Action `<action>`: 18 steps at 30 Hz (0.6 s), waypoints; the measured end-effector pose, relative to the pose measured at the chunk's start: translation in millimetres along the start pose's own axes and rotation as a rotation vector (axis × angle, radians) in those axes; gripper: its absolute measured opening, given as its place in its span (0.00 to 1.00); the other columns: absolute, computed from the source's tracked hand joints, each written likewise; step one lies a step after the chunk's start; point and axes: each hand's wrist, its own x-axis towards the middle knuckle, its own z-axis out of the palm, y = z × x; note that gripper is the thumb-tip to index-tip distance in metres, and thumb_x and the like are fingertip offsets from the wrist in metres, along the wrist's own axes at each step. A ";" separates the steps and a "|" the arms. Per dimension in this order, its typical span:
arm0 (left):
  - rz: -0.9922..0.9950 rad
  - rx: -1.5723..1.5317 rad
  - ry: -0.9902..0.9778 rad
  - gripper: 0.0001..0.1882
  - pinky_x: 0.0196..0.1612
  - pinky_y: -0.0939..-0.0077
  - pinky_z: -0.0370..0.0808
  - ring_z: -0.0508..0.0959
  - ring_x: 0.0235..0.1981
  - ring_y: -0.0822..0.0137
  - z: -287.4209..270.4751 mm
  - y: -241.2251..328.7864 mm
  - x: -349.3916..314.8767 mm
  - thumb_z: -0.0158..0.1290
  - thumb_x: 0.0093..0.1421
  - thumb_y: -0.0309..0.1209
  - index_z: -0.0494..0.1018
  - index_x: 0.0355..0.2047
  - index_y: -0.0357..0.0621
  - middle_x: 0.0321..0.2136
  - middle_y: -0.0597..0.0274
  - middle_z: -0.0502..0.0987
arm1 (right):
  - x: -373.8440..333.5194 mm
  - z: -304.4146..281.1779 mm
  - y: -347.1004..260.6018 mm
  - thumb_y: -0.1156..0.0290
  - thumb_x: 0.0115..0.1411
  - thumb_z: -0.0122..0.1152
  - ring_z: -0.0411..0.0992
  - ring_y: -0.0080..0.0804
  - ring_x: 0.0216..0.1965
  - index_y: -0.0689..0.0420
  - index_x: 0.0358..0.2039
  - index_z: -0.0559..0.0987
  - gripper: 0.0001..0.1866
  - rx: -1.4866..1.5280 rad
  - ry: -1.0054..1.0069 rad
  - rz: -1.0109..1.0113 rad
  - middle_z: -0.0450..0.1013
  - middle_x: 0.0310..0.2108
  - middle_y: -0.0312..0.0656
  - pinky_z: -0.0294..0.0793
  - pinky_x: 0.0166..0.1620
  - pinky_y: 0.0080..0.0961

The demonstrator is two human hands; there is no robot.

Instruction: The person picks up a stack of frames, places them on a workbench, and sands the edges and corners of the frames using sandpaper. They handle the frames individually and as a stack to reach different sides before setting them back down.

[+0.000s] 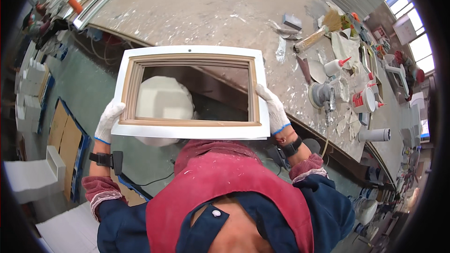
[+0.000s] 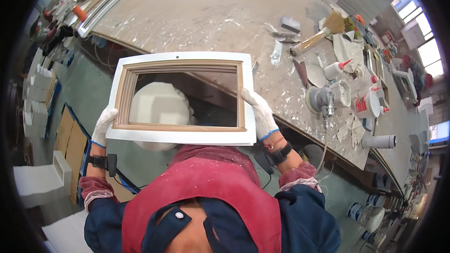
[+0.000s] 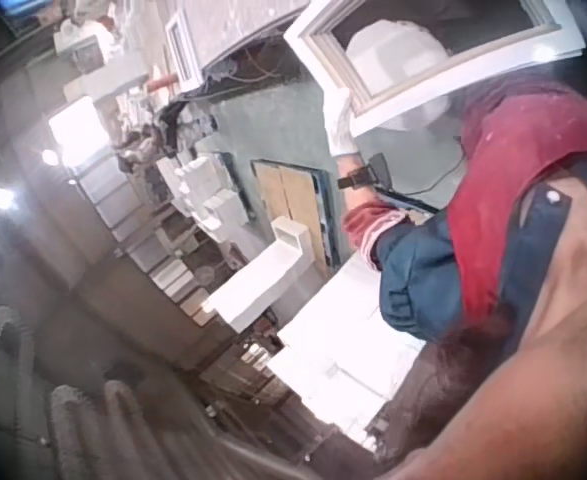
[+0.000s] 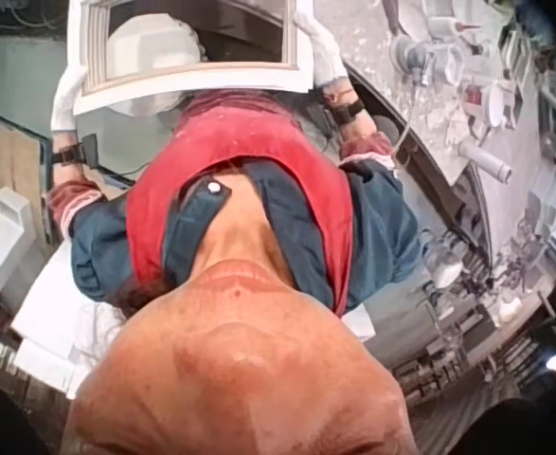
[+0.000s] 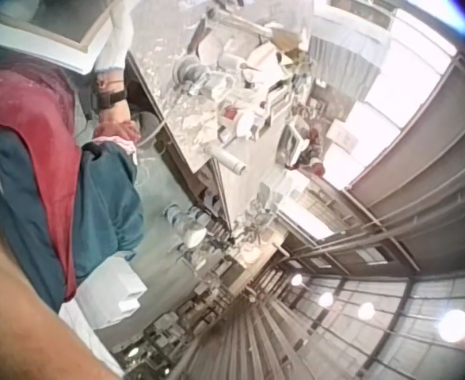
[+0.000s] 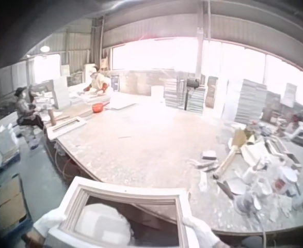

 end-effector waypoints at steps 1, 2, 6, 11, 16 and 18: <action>-0.007 0.027 0.005 0.36 0.58 0.71 0.72 0.74 0.53 0.67 -9.1 10.2 15.9 0.60 0.60 0.43 0.65 0.62 0.33 0.53 0.56 0.74 | 15.0 5.0 -6.1 0.53 0.64 0.62 0.74 0.25 0.27 0.54 0.46 0.78 0.19 0.021 0.019 0.027 0.75 0.30 0.35 0.76 0.32 0.24; 0.012 0.039 -0.011 0.35 0.59 0.71 0.71 0.74 0.54 0.67 -16.3 18.8 34.8 0.60 0.59 0.42 0.66 0.61 0.32 0.54 0.56 0.74 | 29.7 8.8 -11.6 0.55 0.64 0.63 0.74 0.22 0.30 0.55 0.45 0.79 0.17 0.050 0.038 0.053 0.76 0.32 0.33 0.75 0.34 0.22; -0.086 0.116 -0.052 0.36 0.59 0.70 0.70 0.74 0.53 0.66 -38.4 37.8 118.2 0.59 0.58 0.41 0.65 0.62 0.33 0.53 0.57 0.74 | 83.0 19.4 -25.4 0.54 0.62 0.65 0.73 0.22 0.31 0.56 0.44 0.77 0.20 0.028 0.130 0.030 0.75 0.33 0.34 0.74 0.35 0.23; -0.139 0.261 -0.186 0.37 0.59 0.70 0.70 0.73 0.54 0.68 -61.2 65.7 241.3 0.59 0.58 0.40 0.64 0.64 0.34 0.55 0.60 0.73 | 139.7 34.7 -32.3 0.54 0.61 0.66 0.74 0.23 0.35 0.60 0.47 0.76 0.23 0.118 0.253 -0.097 0.75 0.38 0.37 0.76 0.38 0.26; -0.225 0.245 -0.252 0.35 0.57 0.72 0.70 0.75 0.50 0.67 -67.6 106.0 349.9 0.59 0.55 0.35 0.66 0.62 0.34 0.51 0.60 0.76 | 183.2 66.4 -64.6 0.44 0.56 0.66 0.76 0.33 0.45 0.62 0.56 0.72 0.38 -0.158 0.457 0.111 0.76 0.43 0.45 0.75 0.50 0.30; -0.293 0.380 -0.213 0.36 0.56 0.71 0.70 0.76 0.49 0.66 -69.7 124.2 386.9 0.60 0.53 0.36 0.66 0.61 0.34 0.50 0.59 0.76 | 193.7 75.6 -79.7 0.41 0.58 0.60 0.74 0.43 0.54 0.62 0.65 0.65 0.44 -0.380 0.496 0.131 0.74 0.54 0.53 0.70 0.58 0.34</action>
